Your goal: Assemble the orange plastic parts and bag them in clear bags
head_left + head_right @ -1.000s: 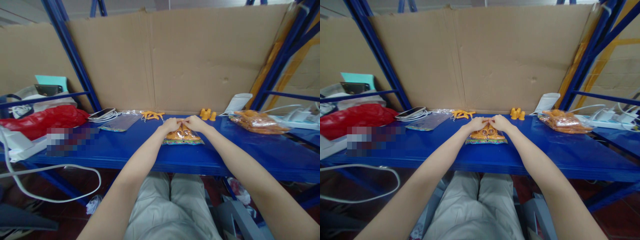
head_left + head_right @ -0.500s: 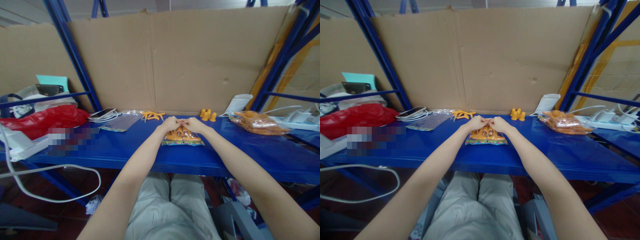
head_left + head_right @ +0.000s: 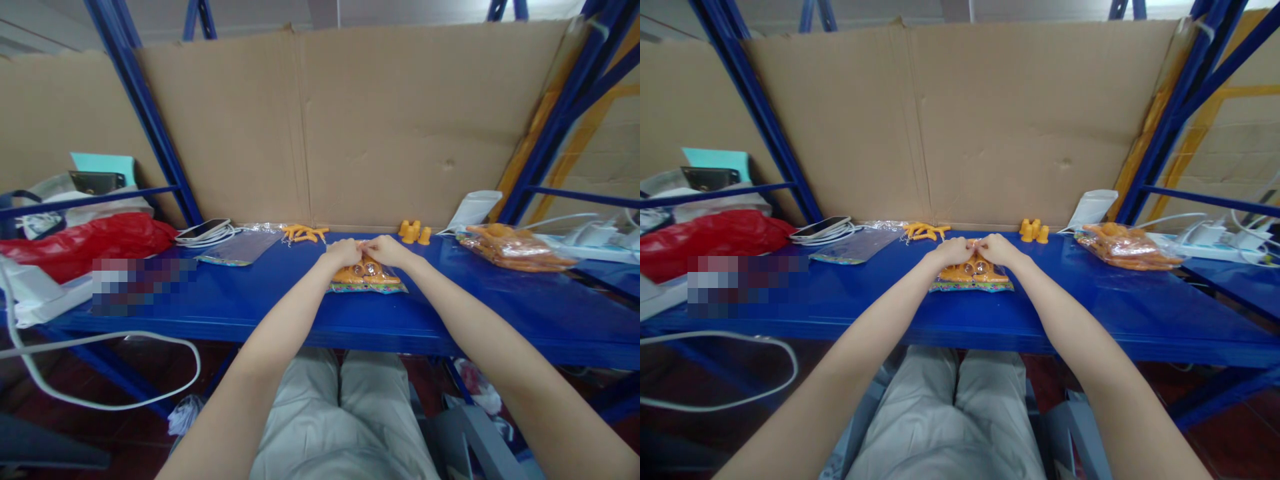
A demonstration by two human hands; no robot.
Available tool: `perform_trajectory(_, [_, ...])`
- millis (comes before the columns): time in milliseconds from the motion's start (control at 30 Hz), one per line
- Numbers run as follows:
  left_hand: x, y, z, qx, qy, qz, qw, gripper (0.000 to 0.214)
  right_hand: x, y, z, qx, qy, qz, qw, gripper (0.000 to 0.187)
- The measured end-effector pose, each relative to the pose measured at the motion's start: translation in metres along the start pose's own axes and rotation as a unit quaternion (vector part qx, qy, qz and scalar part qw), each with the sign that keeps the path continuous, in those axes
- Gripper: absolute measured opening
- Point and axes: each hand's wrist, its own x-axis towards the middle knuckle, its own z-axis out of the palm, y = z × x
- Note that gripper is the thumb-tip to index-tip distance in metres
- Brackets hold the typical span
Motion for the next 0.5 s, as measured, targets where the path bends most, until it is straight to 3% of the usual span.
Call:
perform_trajectory(167, [0.008, -0.011, 0.004, -0.026, -0.015, 0.056, 0.998, 0.041, 0.004, 0.014, 0.008, 0.066, 0.109, 0.105, 0.986, 0.027])
perform_trajectory(233, [0.012, -0.016, 0.006, -0.043, -0.005, 0.075, 0.996, 0.039, 0.005, 0.018, 0.009, 0.083, 0.124, 0.15, 0.977, 0.026])
perform_trajectory(367, [0.022, -0.026, 0.012, -0.117, 0.007, 0.136, 0.984, 0.03, 0.002, 0.021, 0.005, 0.125, 0.073, 0.234, 0.962, 0.03])
perform_trajectory(500, [0.029, -0.033, 0.02, -0.208, 0.025, 0.162, 0.964, 0.028, -0.005, 0.019, -0.004, 0.231, 0.01, 0.281, 0.931, 0.037])
